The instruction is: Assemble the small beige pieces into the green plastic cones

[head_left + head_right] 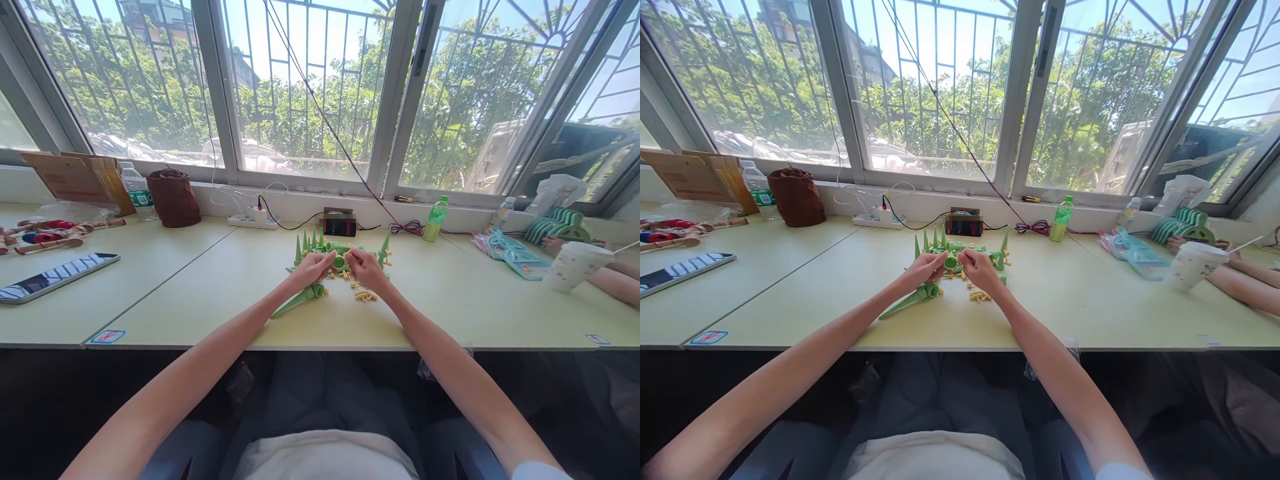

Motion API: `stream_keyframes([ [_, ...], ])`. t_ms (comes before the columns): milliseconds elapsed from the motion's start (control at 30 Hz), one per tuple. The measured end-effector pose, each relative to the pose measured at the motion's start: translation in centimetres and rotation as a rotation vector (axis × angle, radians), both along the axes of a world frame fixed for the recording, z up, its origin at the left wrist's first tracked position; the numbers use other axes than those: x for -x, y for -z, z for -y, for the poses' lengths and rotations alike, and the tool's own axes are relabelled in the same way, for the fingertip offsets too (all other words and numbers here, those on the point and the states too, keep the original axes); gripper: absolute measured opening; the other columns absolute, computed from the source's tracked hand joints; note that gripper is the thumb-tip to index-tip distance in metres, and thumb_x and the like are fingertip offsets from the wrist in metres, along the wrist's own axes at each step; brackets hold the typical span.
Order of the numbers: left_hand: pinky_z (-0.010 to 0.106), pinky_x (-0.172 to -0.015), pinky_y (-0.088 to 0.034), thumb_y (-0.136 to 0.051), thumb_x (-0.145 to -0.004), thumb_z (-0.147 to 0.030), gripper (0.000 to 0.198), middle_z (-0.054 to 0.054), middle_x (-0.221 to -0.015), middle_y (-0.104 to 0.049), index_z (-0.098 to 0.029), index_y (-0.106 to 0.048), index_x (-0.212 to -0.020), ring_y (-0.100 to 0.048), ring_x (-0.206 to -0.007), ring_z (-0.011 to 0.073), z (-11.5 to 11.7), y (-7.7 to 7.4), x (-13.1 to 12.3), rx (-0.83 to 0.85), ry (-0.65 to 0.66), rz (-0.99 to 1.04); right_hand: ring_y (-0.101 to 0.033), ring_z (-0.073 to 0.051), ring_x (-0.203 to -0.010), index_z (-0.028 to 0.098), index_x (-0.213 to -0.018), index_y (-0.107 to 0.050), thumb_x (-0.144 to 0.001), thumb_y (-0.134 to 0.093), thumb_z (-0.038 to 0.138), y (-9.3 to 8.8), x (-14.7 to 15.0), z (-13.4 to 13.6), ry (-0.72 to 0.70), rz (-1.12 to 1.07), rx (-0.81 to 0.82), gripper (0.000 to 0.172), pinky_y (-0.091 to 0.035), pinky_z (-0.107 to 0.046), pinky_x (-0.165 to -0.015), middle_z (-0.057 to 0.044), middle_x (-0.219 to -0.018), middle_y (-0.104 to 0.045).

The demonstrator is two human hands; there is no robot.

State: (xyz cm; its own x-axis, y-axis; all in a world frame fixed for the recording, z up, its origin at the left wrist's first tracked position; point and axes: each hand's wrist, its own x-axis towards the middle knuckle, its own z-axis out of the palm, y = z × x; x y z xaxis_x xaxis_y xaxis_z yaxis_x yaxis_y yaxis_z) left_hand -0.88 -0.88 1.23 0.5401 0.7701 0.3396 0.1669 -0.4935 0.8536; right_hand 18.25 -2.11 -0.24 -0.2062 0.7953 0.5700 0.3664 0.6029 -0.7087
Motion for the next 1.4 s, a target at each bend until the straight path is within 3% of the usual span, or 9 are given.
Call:
stream_keyframes([
  [267,0.019,-0.046,-0.038,-0.063,-0.080,-0.051,0.037,0.002,-0.080,-0.054,-0.014,-0.064,-0.083,-0.047,-0.056,0.0070,0.0,0.3,-0.2,-0.373,-0.120,-0.019,-0.037,-0.012,-0.046,0.022,-0.063,-0.037,-0.094,-0.041,0.049,-0.1,-0.1,0.0,-0.004,0.007,0.035,0.041,-0.030,-0.027,-0.048,0.003,-0.050,-0.039],
  [567,0.020,-0.051,-0.042,-0.063,-0.084,-0.041,0.027,0.005,-0.094,-0.059,-0.019,-0.069,-0.096,-0.047,-0.057,0.0070,-0.5,1.0,-0.3,-0.547,-0.214,-0.032,-0.039,-0.012,-0.046,0.022,-0.064,-0.040,-0.093,-0.041,0.054,0.2,0.0,-0.6,0.008,-0.006,0.058,0.043,-0.032,-0.027,-0.047,0.002,-0.052,-0.042],
  [700,0.021,-0.053,-0.042,-0.061,-0.084,-0.046,0.033,0.005,-0.094,-0.062,-0.019,-0.067,-0.103,-0.047,-0.055,0.0067,-0.6,0.8,-0.4,-0.512,-0.286,-0.017,-0.038,-0.012,-0.048,0.022,-0.064,-0.040,-0.092,-0.041,0.056,0.3,0.1,-1.0,0.096,-0.060,0.025,0.045,-0.030,-0.027,-0.047,0.002,-0.052,-0.040],
  [833,0.022,-0.052,-0.038,-0.044,-0.091,-0.056,0.050,0.002,-0.068,-0.063,-0.014,-0.068,-0.077,-0.048,-0.051,0.0089,-0.7,0.5,-0.5,-0.399,-0.359,-0.019,-0.036,-0.012,-0.050,0.021,-0.065,-0.038,-0.093,-0.041,0.054,0.1,-0.2,-0.7,0.166,-0.076,-0.027,0.043,-0.028,-0.026,-0.048,0.003,-0.053,-0.036],
  [900,0.022,-0.051,-0.037,-0.036,-0.093,-0.061,0.064,0.003,-0.057,-0.061,-0.013,-0.067,-0.065,-0.049,-0.050,0.0106,-0.9,0.5,-0.6,-0.325,-0.333,-0.056,-0.035,-0.012,-0.052,0.021,-0.066,-0.040,-0.094,-0.041,0.051,0.0,-0.2,-0.4,0.164,-0.047,-0.051,0.041,-0.028,-0.025,-0.050,0.003,-0.054,-0.037],
  [1000,0.023,-0.050,-0.035,-0.031,-0.091,-0.066,0.073,0.005,-0.054,-0.061,-0.013,-0.070,-0.061,-0.049,-0.049,0.0109,-0.9,0.6,-0.7,-0.233,-0.229,-0.098,-0.034,-0.012,-0.055,0.020,-0.069,-0.043,-0.094,-0.041,0.048,-0.2,0.0,0.1,0.103,0.036,-0.095,0.038,-0.029,-0.025,-0.053,0.003,-0.058,-0.039],
  [1300,0.022,-0.043,-0.021,-0.044,-0.086,-0.067,0.063,-0.004,-0.045,-0.035,-0.012,-0.063,-0.061,-0.029,-0.043,0.0069,0.3,-0.2,-0.2,-0.177,-0.120,-0.086,-0.035,-0.012,-0.054,0.021,-0.070,-0.042,-0.094,-0.041,0.046,-0.3,0.2,0.4,0.056,0.050,-0.077,0.035,-0.031,-0.026,-0.053,0.003,-0.057,-0.040],
  [1400,0.021,-0.045,-0.026,-0.050,-0.085,-0.062,0.056,-0.003,-0.050,-0.040,-0.013,-0.061,-0.061,-0.034,-0.048,0.0075,0.2,-0.1,-0.2,-0.264,-0.139,-0.096,-0.036,-0.012,-0.052,0.022,-0.068,-0.040,-0.093,-0.042,0.047,-0.1,0.2,0.1,0.046,0.021,-0.041,0.036,-0.031,-0.026,-0.051,0.003,-0.055,-0.040],
])
